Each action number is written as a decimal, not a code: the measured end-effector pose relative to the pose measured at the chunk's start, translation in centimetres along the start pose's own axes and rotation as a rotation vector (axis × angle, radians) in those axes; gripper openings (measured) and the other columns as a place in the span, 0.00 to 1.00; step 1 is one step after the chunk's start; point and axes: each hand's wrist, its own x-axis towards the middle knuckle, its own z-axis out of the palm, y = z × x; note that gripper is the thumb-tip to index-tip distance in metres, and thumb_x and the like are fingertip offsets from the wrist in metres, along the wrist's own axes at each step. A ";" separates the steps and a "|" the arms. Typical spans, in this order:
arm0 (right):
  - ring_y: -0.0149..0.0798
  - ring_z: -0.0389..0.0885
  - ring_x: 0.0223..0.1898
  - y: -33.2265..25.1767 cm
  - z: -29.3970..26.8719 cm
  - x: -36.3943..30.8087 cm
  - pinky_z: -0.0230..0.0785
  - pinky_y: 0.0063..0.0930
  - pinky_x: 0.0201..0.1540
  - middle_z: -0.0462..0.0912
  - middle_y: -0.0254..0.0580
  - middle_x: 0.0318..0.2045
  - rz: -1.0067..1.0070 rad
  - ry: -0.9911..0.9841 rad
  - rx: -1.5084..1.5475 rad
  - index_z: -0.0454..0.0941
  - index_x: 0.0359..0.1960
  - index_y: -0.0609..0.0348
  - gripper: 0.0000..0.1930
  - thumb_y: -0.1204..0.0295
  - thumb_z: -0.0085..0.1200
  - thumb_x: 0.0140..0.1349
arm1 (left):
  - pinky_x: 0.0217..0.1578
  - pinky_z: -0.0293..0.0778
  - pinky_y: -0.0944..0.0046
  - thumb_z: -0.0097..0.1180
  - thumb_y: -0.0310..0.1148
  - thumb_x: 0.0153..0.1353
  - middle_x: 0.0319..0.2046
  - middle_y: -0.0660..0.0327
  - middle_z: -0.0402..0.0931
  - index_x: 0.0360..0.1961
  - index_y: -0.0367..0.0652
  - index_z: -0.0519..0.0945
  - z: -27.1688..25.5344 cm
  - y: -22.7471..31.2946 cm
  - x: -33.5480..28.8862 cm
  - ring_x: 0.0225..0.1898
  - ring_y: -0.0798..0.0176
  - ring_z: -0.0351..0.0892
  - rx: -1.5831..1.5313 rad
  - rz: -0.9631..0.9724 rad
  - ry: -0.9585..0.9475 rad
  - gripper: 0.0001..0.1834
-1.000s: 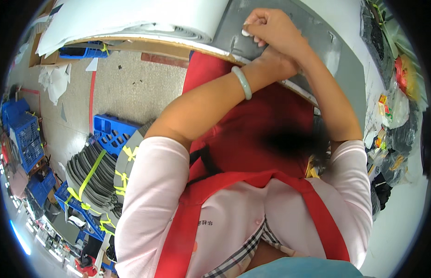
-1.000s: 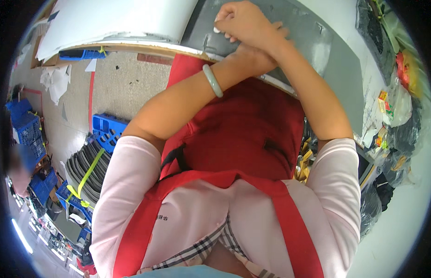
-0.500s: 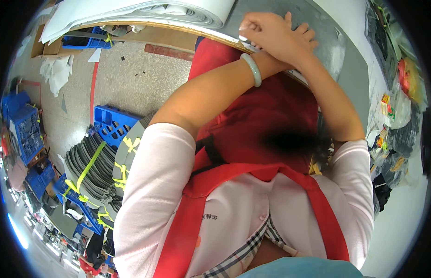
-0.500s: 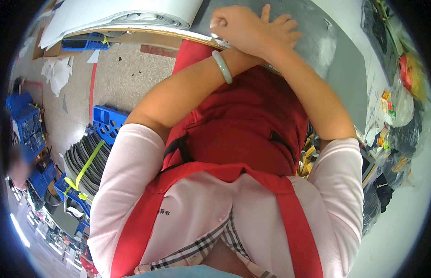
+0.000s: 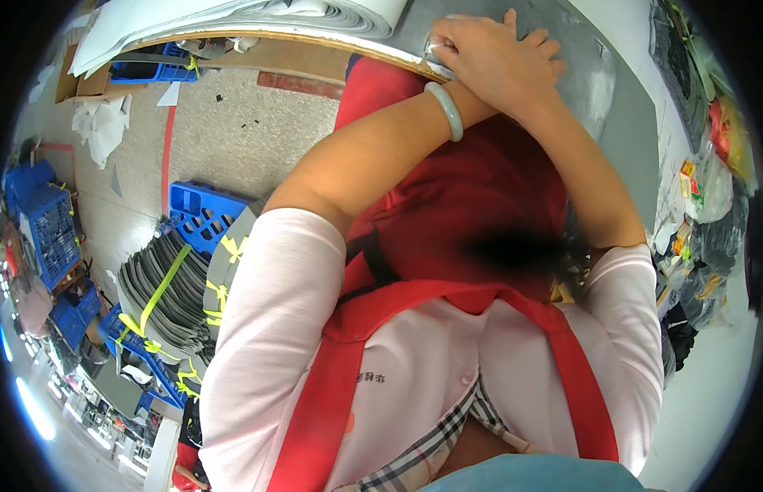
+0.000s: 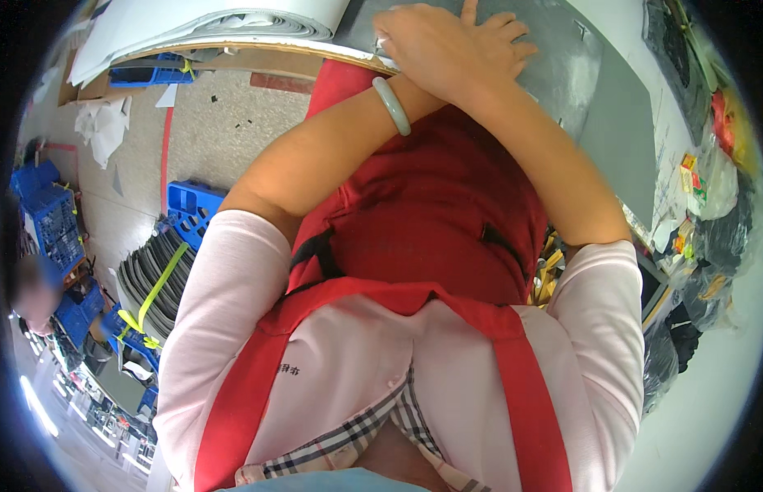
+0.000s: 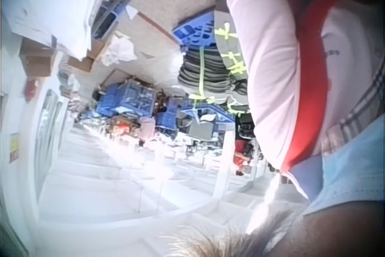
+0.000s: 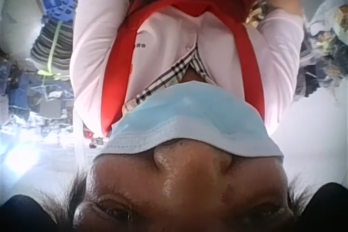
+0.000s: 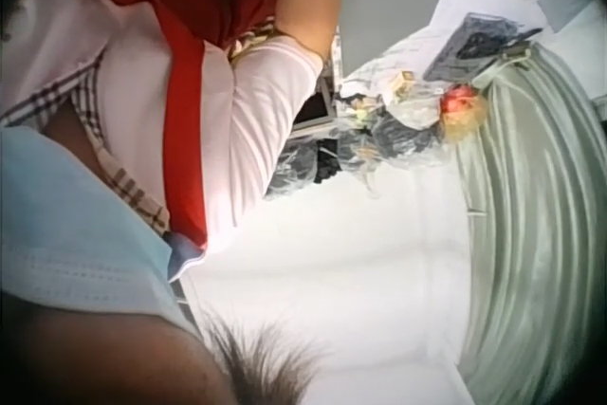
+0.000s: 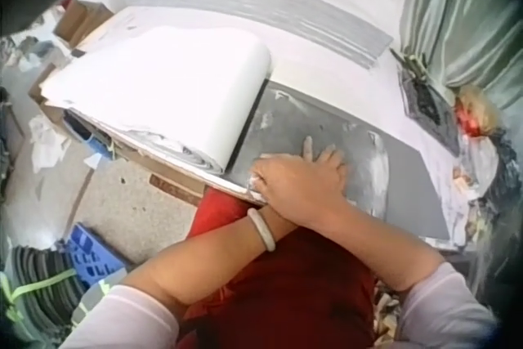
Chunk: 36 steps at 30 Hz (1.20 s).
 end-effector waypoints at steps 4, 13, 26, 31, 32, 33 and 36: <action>0.35 0.84 0.41 0.9 -0.2 0.0 0.73 0.31 0.51 0.87 0.34 0.40 -0.156 0.049 0.560 0.84 0.45 0.54 0.09 0.66 0.58 0.69 | 0.65 0.51 0.20 0.54 0.46 0.67 0.64 0.60 0.73 0.60 0.55 0.79 6.7 -2.2 -2.2 0.69 0.58 0.68 -0.074 -0.218 0.286 0.22; 0.43 0.84 0.51 35.7 8.0 -12.2 0.72 0.34 0.59 0.87 0.48 0.49 0.502 0.589 0.331 0.84 0.52 0.66 0.18 0.62 0.60 0.71 | 0.62 0.50 0.10 0.55 0.43 0.58 0.43 0.57 0.80 0.36 0.49 0.87 3.9 0.6 1.2 0.55 0.48 0.76 0.076 -0.019 0.287 0.13; 0.37 0.82 0.52 31.6 7.6 -6.7 0.74 0.30 0.58 0.85 0.46 0.51 0.434 0.562 0.448 0.82 0.51 0.68 0.22 0.58 0.63 0.70 | 0.67 0.40 0.13 0.54 0.42 0.64 0.54 0.54 0.77 0.45 0.49 0.87 6.7 -1.8 0.3 0.67 0.47 0.67 0.013 -0.113 0.242 0.15; 0.41 0.82 0.54 34.4 8.6 -8.0 0.73 0.33 0.58 0.84 0.44 0.54 0.530 0.645 0.831 0.81 0.56 0.65 0.22 0.59 0.63 0.70 | 0.67 0.40 0.13 0.53 0.42 0.64 0.56 0.54 0.76 0.46 0.50 0.87 6.2 -1.3 0.8 0.68 0.48 0.66 -0.034 -0.101 0.203 0.16; 0.41 0.82 0.54 35.6 8.5 -8.6 0.73 0.33 0.58 0.84 0.44 0.54 0.535 0.657 0.821 0.81 0.56 0.65 0.22 0.59 0.63 0.70 | 0.68 0.40 0.13 0.53 0.42 0.64 0.56 0.54 0.76 0.47 0.50 0.87 6.2 -1.2 0.9 0.68 0.49 0.67 -0.012 -0.083 0.202 0.16; 0.41 0.80 0.56 36.8 8.3 -9.4 0.70 0.33 0.60 0.82 0.43 0.57 0.536 0.676 1.051 0.79 0.58 0.64 0.23 0.59 0.61 0.71 | 0.68 0.40 0.14 0.54 0.43 0.63 0.57 0.53 0.76 0.48 0.51 0.86 6.3 -1.1 1.2 0.67 0.49 0.67 0.009 -0.063 0.201 0.17; 0.40 0.76 0.61 32.8 6.6 -8.3 0.64 0.32 0.65 0.79 0.44 0.61 0.559 0.630 1.290 0.76 0.62 0.64 0.25 0.58 0.59 0.72 | 0.70 0.38 0.16 0.55 0.43 0.62 0.59 0.52 0.75 0.50 0.52 0.86 7.1 -2.4 -0.3 0.68 0.50 0.66 -0.048 -0.133 0.221 0.18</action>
